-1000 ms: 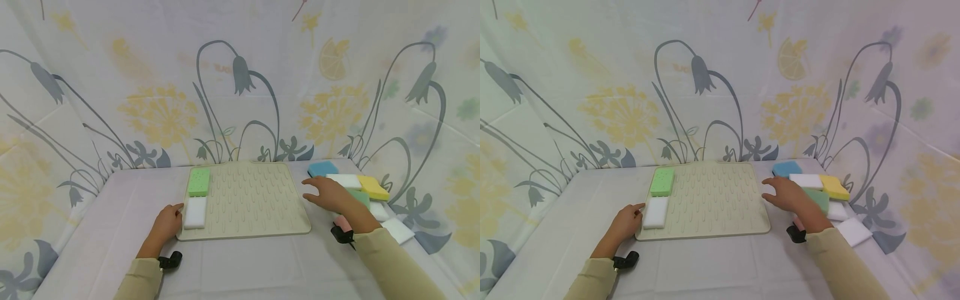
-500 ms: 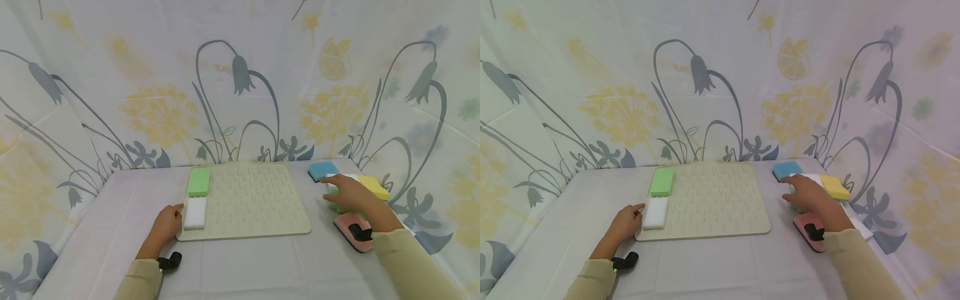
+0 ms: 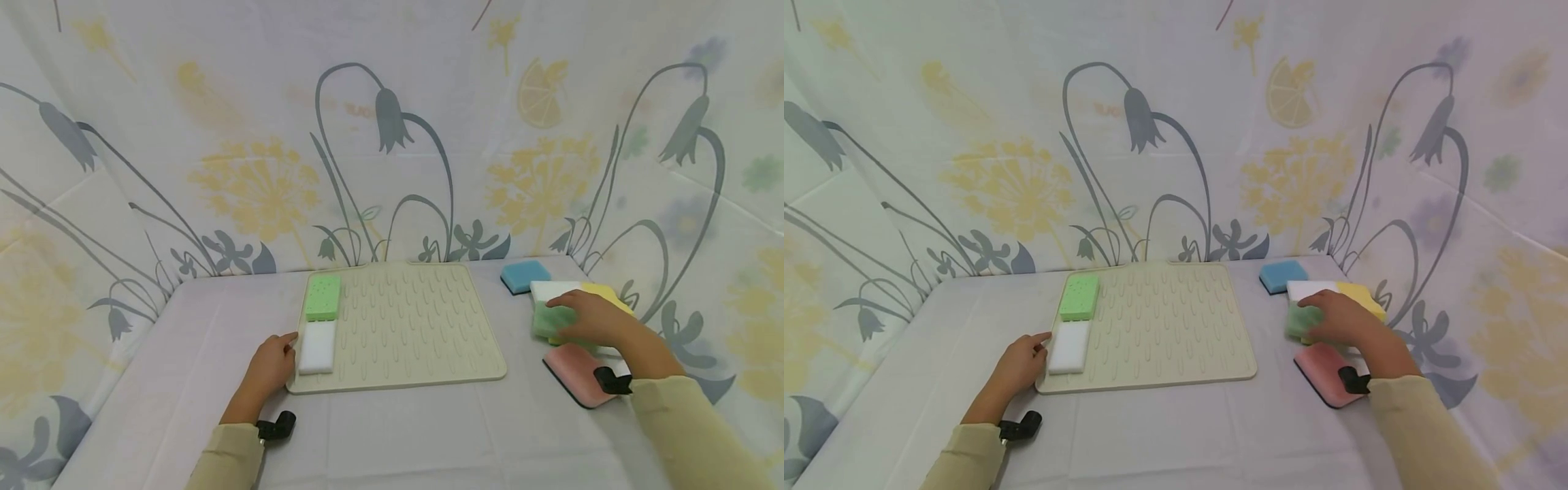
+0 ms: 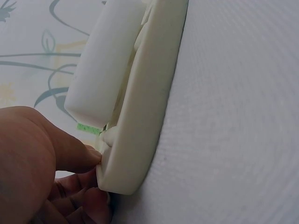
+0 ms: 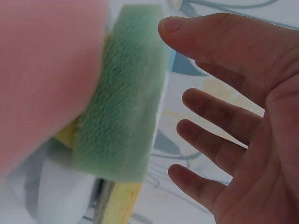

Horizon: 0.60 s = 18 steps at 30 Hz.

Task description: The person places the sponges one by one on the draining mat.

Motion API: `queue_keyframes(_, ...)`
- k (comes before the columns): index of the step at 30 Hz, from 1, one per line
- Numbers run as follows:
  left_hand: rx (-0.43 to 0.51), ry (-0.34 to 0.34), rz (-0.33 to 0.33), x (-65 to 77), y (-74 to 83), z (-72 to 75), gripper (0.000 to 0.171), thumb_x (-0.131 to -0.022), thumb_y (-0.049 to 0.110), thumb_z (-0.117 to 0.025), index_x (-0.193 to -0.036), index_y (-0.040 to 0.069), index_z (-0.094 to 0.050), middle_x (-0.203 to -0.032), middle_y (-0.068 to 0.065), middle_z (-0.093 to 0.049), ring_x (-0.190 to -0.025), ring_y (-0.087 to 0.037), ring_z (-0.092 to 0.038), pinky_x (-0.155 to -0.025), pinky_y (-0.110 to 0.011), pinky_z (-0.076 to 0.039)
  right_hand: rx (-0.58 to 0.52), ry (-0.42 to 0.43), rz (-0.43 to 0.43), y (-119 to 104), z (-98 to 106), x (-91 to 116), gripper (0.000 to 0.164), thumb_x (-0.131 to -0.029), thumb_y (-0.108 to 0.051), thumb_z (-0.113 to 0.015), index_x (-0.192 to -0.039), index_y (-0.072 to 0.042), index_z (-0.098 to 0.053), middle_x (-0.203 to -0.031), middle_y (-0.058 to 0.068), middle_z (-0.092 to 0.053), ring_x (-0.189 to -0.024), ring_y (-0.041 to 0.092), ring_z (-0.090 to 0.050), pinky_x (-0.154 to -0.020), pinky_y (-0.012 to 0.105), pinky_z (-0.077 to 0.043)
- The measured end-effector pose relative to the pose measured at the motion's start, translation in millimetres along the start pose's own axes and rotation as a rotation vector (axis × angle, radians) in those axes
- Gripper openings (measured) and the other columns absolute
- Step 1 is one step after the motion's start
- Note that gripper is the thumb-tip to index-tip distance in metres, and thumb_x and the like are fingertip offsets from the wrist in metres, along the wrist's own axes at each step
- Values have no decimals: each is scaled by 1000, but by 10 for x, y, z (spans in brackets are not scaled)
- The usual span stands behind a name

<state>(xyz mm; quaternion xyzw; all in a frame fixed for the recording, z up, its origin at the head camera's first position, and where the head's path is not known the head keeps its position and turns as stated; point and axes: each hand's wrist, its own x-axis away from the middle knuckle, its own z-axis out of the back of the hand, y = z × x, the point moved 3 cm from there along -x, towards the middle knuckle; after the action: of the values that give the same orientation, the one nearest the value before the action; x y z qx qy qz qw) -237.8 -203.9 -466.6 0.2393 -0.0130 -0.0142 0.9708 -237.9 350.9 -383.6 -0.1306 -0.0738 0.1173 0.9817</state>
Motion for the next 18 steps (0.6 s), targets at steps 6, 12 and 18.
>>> queue_keyframes(6,2,4,-9,-15,-11,-7,40,-95,7,-48,-132,-5,-55,-91,-13,-59,-75,-20,-51,-69,-37,-45,22,-23,0,134,-45,39,62,-76,-36,-77,-128,-6,-60,-135,31,-46,-119,51,-46,-86,56,-45)
queue_keyframes(12,7,1,-8,-16,-3,9,40,-94,6,-48,-132,-6,-55,-90,-14,-58,-74,-20,-50,-67,-36,-44,36,-28,-2,199,-70,72,61,-76,-23,-76,-131,-4,-57,-133,34,-45,-115,52,-49,-82,55,-46)
queue_keyframes(18,11,-5,-3,-2,10,14,40,-94,6,-48,-132,-6,-55,-89,-13,-58,-74,-20,-49,-67,-36,-44,41,-18,-17,250,-119,78,66,-75,-17,-75,-135,-3,-51,-133,36,-42,-113,53,-49,-81,56,-46)
